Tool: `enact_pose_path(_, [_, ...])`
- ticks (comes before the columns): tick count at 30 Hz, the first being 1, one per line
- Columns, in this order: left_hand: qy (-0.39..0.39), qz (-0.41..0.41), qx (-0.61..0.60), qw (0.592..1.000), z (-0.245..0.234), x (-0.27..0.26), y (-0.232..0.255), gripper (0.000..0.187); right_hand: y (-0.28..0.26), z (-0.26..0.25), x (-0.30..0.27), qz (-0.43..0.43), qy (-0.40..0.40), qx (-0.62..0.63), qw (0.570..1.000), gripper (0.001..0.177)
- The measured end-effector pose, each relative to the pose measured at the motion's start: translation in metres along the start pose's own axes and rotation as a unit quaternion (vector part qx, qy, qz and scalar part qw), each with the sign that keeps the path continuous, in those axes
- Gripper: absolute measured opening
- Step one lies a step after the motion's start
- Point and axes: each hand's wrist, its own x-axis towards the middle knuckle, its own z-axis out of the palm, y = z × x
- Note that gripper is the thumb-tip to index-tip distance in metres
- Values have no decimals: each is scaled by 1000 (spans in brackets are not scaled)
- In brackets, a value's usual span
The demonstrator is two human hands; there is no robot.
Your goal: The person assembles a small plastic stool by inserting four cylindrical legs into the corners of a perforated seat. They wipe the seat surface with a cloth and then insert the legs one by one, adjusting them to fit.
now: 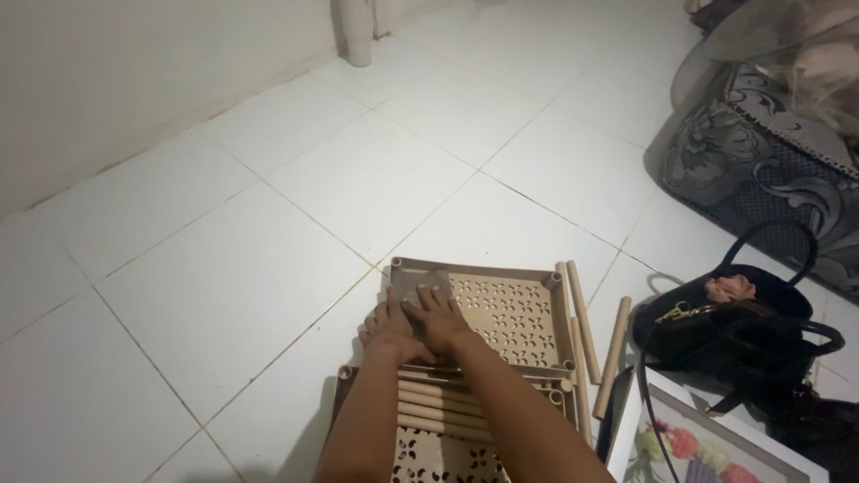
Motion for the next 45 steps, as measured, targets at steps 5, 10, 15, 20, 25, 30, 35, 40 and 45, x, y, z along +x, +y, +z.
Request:
enact_pose_path(5, [-13, 3, 11, 1000, -2, -5, 2, 168, -8, -15, -11, 29, -4, 22, 999, 81])
enact_pose_path(10, [-14, 17, 43, 999, -2, -4, 5, 166, -3, -28, -33, 77, -8, -21, 997, 88])
enact_pose_path(15, [2, -1, 11, 1000, -1, -6, 3, 170, 35, -41, -69, 93, 9, -2, 996, 86])
enact_pose_path(20, [-2, -5, 11, 1000, -4, -10, 6, 172, 77, -51, -104, 146, 9, -29, 989, 83])
enact_pose_path(25, [-1, -1, -6, 1000, 0, -8, 8, 173, 115, -54, -122, 155, 12, -67, 986, 89])
enact_pose_path(30, [-11, -3, 9, 1000, 4, 1, 8, 173, 125, -38, -115, 186, 2, -44, 982, 90])
enact_pose_path(35, [-7, -3, -3, 1000, 5, 3, 5, 173, 134, -34, -113, 175, 16, -53, 983, 90])
enact_pose_path(40, [2, 7, -4, 1000, 2, -3, 4, 172, 114, -42, -109, 187, -11, -19, 982, 85])
enact_pose_path(45, [4, 5, -13, 1000, 0, -7, 8, 172, 77, -48, -100, 132, -13, -44, 990, 90])
